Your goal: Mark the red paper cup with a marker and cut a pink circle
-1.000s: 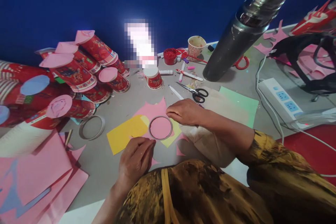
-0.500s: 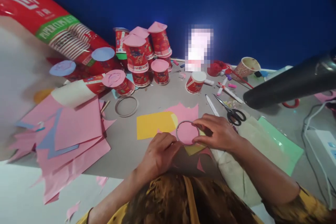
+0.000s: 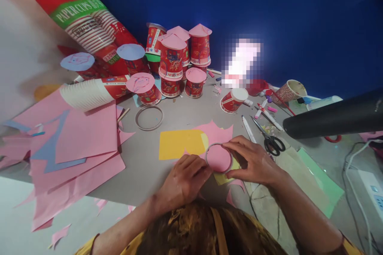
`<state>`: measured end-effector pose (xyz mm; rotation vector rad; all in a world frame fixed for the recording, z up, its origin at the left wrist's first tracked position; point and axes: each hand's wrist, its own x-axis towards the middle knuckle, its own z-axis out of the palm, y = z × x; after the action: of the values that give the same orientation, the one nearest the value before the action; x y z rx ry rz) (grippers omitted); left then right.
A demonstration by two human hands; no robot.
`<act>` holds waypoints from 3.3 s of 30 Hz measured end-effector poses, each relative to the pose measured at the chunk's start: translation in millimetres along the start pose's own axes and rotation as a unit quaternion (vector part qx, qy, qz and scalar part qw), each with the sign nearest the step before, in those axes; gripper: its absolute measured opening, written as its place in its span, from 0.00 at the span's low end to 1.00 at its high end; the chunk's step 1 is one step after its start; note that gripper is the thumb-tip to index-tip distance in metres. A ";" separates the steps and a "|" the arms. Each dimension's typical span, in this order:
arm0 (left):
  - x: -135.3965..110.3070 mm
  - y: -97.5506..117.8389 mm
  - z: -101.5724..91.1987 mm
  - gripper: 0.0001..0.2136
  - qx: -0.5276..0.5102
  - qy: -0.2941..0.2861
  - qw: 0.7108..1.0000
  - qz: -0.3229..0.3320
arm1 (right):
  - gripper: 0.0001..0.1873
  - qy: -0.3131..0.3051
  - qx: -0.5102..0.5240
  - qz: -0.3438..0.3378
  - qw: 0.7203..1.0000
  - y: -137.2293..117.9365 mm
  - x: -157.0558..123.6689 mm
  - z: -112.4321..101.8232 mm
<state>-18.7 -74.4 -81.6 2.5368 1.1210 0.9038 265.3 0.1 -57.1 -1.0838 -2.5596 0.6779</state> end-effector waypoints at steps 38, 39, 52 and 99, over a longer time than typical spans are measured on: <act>-6.5 -13.6 7.0 0.12 0.051 0.051 0.995 0.074 | 0.44 -0.015 -0.032 0.006 0.999 0.4 11.9 12.0; -6.2 -13.3 5.5 0.12 0.054 0.043 0.994 0.089 | 0.44 -0.016 -0.032 0.005 0.999 0.6 12.3 12.3; -4.7 -9.8 14.5 0.12 0.081 0.041 0.991 0.098 | 0.34 0.044 0.006 0.011 0.999 -1.1 12.0 -4.0; 3.8 -1.7 -5.8 0.08 0.081 0.006 0.990 0.113 | 0.29 0.067 0.372 0.143 0.915 -37.9 -9.6 -42.0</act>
<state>-21.3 -70.6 -76.1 2.8401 0.9604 0.9143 266.9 -16.9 -2.3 -1.1543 -1.7585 1.4363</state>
